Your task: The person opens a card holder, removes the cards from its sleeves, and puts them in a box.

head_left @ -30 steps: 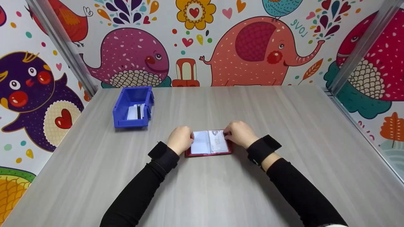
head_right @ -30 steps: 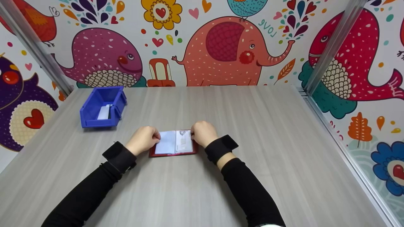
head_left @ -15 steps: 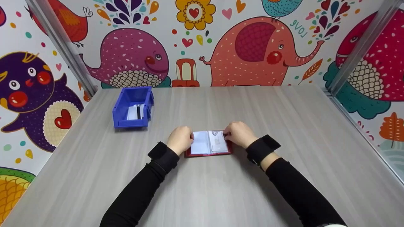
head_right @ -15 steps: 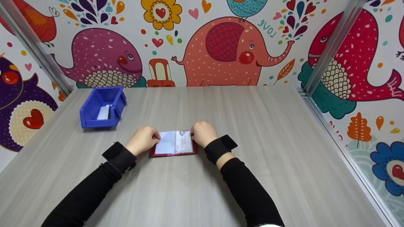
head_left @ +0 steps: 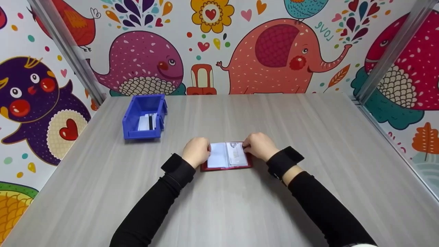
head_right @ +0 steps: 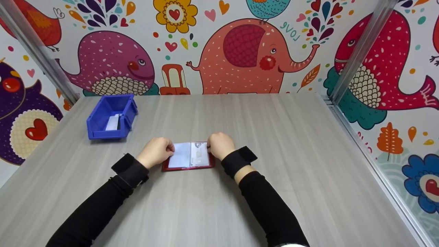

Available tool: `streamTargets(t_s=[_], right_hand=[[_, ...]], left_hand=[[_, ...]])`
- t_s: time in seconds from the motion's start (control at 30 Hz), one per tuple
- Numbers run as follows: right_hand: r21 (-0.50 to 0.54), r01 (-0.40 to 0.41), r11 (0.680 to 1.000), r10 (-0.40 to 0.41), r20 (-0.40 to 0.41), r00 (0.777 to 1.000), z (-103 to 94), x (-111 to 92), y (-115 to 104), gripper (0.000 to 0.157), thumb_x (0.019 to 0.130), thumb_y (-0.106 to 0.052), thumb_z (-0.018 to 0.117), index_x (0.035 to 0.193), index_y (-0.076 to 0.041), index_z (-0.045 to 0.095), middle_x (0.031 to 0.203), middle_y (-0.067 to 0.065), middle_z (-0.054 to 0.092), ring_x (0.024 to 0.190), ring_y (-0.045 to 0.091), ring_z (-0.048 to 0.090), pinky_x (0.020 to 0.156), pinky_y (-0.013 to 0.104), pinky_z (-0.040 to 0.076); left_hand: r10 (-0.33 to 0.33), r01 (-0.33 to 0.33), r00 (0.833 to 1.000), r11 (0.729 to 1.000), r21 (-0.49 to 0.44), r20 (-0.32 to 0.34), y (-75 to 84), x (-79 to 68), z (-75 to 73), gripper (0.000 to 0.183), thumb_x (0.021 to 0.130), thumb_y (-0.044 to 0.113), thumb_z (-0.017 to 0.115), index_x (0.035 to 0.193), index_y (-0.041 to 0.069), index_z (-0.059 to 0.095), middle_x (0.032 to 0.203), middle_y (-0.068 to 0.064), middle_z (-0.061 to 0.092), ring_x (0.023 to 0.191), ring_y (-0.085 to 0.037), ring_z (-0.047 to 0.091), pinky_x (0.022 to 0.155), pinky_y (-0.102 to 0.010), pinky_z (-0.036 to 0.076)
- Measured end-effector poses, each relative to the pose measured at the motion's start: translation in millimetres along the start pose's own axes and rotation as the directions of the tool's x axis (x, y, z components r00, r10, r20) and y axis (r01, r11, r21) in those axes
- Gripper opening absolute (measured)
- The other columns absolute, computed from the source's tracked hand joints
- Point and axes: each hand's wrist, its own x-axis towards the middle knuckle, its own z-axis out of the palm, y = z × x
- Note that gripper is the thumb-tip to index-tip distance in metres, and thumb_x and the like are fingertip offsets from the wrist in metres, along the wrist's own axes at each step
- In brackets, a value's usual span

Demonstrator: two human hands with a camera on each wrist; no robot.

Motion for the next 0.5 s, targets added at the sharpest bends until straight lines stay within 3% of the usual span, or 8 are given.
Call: streamTargets(t_s=[0.5], right_hand=[[0.008,-0.003,1.0,0.003,0.003,1.0,0.0,0.8,-0.4,0.018,0.08,-0.004,0.079,0.097,-0.002,0.078,0.099,0.013,0.074,0.094,0.031,0.069,0.084,0.043,0.053]], left_hand=[[-0.013,0.013,1.0,1.0,-0.023,-0.022,4.8,3.6,4.0,0.012,0.081,0.005,0.071,0.07,0.006,0.067,0.072,-0.006,0.065,0.071,-0.029,0.062,0.07,-0.042,0.05]])
